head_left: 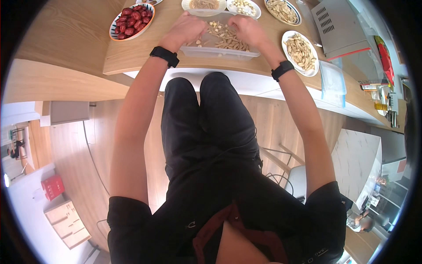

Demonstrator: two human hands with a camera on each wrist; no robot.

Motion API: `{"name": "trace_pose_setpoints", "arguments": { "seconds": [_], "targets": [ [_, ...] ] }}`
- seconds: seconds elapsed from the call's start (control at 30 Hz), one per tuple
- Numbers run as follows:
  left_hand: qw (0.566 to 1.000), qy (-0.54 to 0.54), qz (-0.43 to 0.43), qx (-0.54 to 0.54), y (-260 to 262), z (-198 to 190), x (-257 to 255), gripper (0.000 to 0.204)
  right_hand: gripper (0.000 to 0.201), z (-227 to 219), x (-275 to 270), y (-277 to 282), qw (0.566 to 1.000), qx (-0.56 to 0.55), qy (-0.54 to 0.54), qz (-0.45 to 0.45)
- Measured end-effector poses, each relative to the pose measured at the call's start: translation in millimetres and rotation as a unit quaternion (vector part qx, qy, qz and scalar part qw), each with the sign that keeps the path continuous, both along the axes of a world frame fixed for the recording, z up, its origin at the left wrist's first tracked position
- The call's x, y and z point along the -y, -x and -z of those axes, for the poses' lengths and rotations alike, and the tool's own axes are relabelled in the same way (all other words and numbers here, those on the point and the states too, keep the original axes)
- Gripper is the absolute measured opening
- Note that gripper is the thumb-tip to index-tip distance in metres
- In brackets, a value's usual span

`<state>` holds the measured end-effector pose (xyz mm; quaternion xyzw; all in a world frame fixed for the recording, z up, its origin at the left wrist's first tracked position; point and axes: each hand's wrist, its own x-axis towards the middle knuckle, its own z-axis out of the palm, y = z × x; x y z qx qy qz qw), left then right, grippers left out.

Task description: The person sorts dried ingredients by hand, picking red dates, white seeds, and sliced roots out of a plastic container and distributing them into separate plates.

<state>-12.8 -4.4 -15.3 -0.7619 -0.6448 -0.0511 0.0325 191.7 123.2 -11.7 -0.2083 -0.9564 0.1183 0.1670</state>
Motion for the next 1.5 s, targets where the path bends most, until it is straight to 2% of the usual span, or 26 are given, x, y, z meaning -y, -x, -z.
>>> {"name": "trace_pose_setpoints", "arguments": {
  "seconds": [0.07, 0.13, 0.2, 0.33, 0.4, 0.47, 0.53, 0.6, 0.67, 0.73, 0.9, 1.07, 1.13, 1.17, 1.2, 1.23, 1.27, 1.33, 1.37, 1.43, 1.5],
  "targets": [
    [1.000, 0.015, -0.003, -0.004, -2, -3, 1, 0.008, 0.027, -5, 7, 1, 0.999, 0.035, -0.020, 0.011],
    [1.000, 0.025, -0.010, -0.009, -4, -5, 1, 0.007, 0.031, -9, 11, 0, 0.992, 0.121, -0.048, -0.001],
    [0.999, 0.036, -0.018, -0.014, -4, -6, 1, 0.007, 0.032, -8, 13, 0, 0.990, 0.130, -0.058, -0.010],
    [0.998, -0.059, -0.001, 0.012, -5, 3, 3, 0.017, 0.034, -5, 9, 3, 0.979, 0.194, -0.060, -0.015],
    [0.996, -0.089, 0.007, 0.014, -6, 2, 5, 0.022, 0.035, -8, 10, 2, 0.980, 0.193, -0.054, -0.010],
    [1.000, -0.005, -0.009, -0.004, -9, -8, 8, 0.030, 0.036, -5, 8, 2, 0.980, 0.192, -0.048, -0.004],
    [1.000, 0.007, -0.013, 0.006, -8, -10, 6, 0.033, 0.033, 2, 7, 0, 0.994, 0.065, -0.074, -0.049],
    [1.000, 0.020, -0.016, 0.016, -6, -7, 3, 0.036, 0.033, 5, 4, 0, 0.994, 0.067, -0.065, -0.052],
    [0.998, 0.051, -0.034, 0.024, -4, -5, 0, 0.030, 0.033, 1, 6, 0, 0.994, 0.070, -0.056, -0.054],
    [0.999, 0.026, -0.034, 0.024, -4, -1, 0, 0.026, 0.033, -3, 6, 0, 0.987, 0.147, -0.054, -0.030],
    [0.999, 0.001, -0.036, 0.027, -5, -4, 3, 0.017, 0.031, -3, 5, 1, 0.988, 0.142, -0.045, -0.026],
    [0.999, 0.031, -0.030, 0.005, -7, -10, 3, 0.008, 0.027, 0, 3, 1, 0.992, 0.113, -0.040, -0.034],
    [0.998, 0.037, -0.043, -0.004, -9, -9, 1, 0.008, 0.032, -2, 5, 2, 0.994, 0.099, -0.030, -0.026],
    [0.997, 0.043, -0.055, -0.012, -9, -8, 0, 0.010, 0.032, -4, 8, 1, 0.994, 0.099, -0.031, -0.026],
    [0.997, 0.043, -0.055, -0.012, -8, -7, 1, 0.010, 0.032, -7, 11, 0, 0.994, 0.066, -0.052, -0.072],
    [0.999, 0.011, -0.042, 0.018, -7, -5, 3, 0.015, 0.033, -9, 12, -1, 0.990, 0.034, -0.073, -0.117],
    [0.998, -0.023, -0.027, 0.047, -6, -5, 3, 0.022, 0.033, -6, 9, -1, 0.990, 0.033, -0.075, -0.116],
    [0.998, -0.025, -0.022, 0.044, -6, -5, 3, 0.029, 0.040, -3, 6, 3, 0.969, 0.042, -0.077, -0.230],
    [0.999, -0.024, -0.018, 0.042, -6, -5, 4, 0.036, 0.040, -3, 6, 3, 0.969, 0.043, -0.078, -0.231],
    [0.999, -0.030, -0.008, 0.043, -6, -3, 5, 0.038, 0.039, -2, 8, 4, 0.983, 0.077, -0.011, -0.165],
    [0.998, -0.036, 0.002, 0.044, -5, 0, 5, 0.040, 0.038, -6, 8, 4, 0.981, 0.102, -0.018, -0.163]
  ]
}}
